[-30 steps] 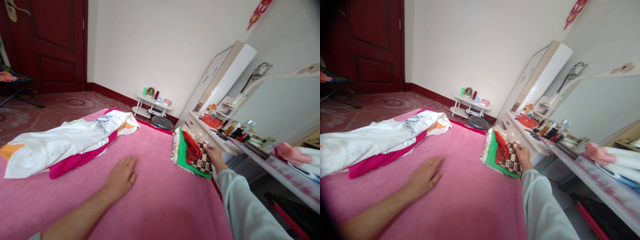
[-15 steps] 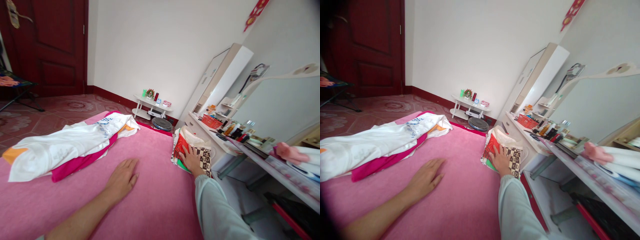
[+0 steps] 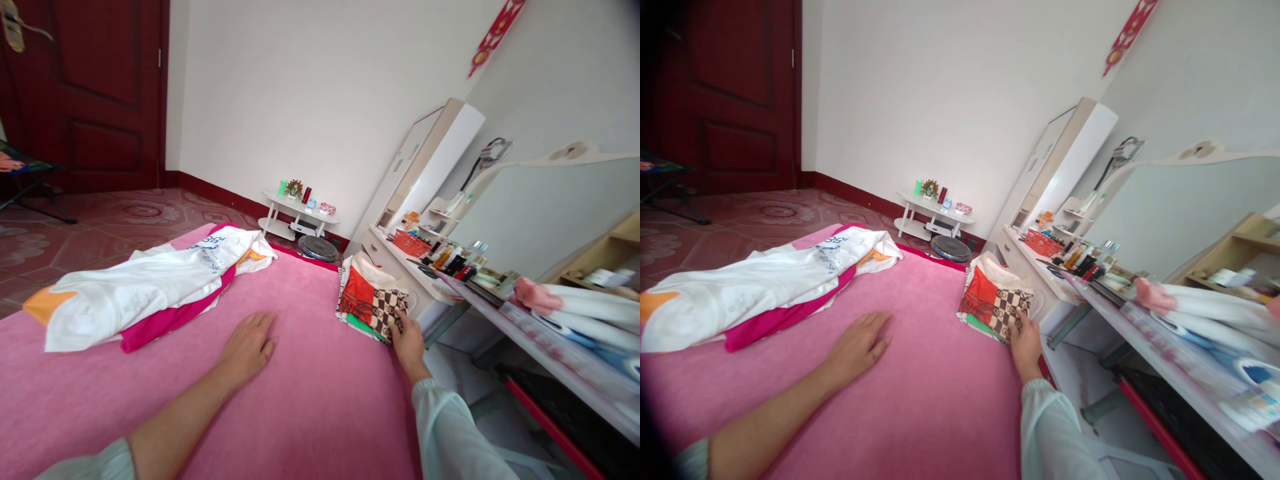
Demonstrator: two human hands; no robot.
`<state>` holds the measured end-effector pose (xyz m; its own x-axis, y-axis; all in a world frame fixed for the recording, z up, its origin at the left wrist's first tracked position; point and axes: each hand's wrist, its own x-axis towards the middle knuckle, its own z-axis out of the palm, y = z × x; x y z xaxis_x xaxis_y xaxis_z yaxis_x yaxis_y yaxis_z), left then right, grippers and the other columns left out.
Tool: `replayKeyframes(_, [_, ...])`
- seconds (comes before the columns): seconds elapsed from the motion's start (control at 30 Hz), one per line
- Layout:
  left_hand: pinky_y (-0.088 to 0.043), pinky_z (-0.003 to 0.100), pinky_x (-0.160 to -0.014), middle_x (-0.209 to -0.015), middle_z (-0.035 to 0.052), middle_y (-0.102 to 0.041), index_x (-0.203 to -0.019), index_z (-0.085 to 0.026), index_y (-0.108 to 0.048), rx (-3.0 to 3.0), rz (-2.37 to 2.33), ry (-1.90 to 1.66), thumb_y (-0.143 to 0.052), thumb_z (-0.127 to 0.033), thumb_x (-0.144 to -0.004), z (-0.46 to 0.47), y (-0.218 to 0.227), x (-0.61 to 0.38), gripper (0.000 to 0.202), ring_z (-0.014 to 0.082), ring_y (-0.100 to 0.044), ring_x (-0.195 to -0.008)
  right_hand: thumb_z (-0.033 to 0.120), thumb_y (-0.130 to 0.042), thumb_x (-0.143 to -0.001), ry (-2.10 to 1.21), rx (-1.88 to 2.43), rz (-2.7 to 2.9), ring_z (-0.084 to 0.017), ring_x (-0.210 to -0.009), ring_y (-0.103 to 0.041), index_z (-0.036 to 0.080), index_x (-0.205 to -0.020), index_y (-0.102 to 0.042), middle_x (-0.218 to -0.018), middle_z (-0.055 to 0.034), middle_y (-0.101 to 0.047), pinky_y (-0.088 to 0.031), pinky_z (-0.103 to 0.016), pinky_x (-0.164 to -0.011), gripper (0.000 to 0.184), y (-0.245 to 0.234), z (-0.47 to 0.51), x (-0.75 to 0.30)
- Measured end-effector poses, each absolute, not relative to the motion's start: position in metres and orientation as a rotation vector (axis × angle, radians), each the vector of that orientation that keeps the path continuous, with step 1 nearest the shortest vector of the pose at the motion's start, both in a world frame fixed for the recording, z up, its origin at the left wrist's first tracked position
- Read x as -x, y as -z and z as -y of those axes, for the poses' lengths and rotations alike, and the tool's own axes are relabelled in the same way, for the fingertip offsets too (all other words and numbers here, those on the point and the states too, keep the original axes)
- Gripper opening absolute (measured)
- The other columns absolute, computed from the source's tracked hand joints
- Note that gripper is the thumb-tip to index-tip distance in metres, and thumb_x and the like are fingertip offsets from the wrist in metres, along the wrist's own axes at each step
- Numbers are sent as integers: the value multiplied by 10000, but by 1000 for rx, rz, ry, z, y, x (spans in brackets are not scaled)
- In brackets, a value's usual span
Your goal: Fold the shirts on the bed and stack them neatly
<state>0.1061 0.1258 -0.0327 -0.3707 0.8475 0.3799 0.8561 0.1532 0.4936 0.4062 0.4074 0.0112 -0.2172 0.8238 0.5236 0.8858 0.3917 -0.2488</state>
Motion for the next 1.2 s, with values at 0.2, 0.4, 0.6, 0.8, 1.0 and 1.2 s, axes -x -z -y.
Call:
replayKeyframes(0.2, [-354, 382, -1036, -1276, 138, -553, -1285, -121, -501, 1761, 2379, 1043, -465, -262, -839, -126, 33, -104, 470, 255, -486, -1188, 206, -422, -790, 131, 1507, 2094, -262, -948, -609, 165, -1018, -710, -1031, -115, -646, -462, -347, -818, 369, -32, -430, -417])
replayKeyframes(0.4, [-351, 375, -1028, -1247, 126, -563, -1278, -128, -506, 1746, 2370, 1074, -472, -259, -845, -124, 31, -105, 454, 240, -485, -1168, 189, -520, -702, 210, 1589, 1917, -394, -1185, -445, 184, -1131, -658, -1340, -181, -457, -403, -521, -898, 451, -19, -401, -386])
replayKeyframes(0.6, [-363, 359, -1019, -1214, 101, -572, -1193, -160, -581, 1742, 2345, 1010, -495, -249, -837, -123, 28, -108, 377, 232, -487, -1140, 301, -467, -792, -5, 899, 2191, -297, -1249, -413, 120, -1192, -569, -1337, -167, -466, -336, -463, -1044, 451, 17, -294, -295])
replayKeyframes(0.8, [-350, 371, -1037, -1225, 105, -563, -1192, -159, -579, 1746, 2346, 946, -478, -263, -860, -119, 26, -112, 362, 233, -471, -1153, 363, -361, -918, -21, 762, 2702, -277, -1297, -395, 118, -1307, -500, -1378, -160, -478, -284, -455, -1076, 480, 36, -209, -255])
replayKeyframes(1.0, [-350, 381, -1041, -1223, 97, -569, -1172, -170, -590, 1728, 2336, 961, -496, -262, -843, -116, 24, -115, 355, 234, -471, -1148, 387, -364, -916, 136, 710, 2803, -311, -1358, -312, 97, -1390, -417, -1459, -164, -381, -221, -515, -1090, 558, 42, -214, -262])
replayKeyframes(1.2, [-388, 383, -1008, -1160, 88, -601, -1112, -177, -621, 1691, 2320, 1001, -513, -269, -826, -119, 23, -111, 320, 232, -507, -1089, 426, -377, -904, 41, 661, 2728, -306, -1329, -367, 101, -1355, -476, -1416, -154, -447, -271, -491, -1091, 565, 47, -219, -264])
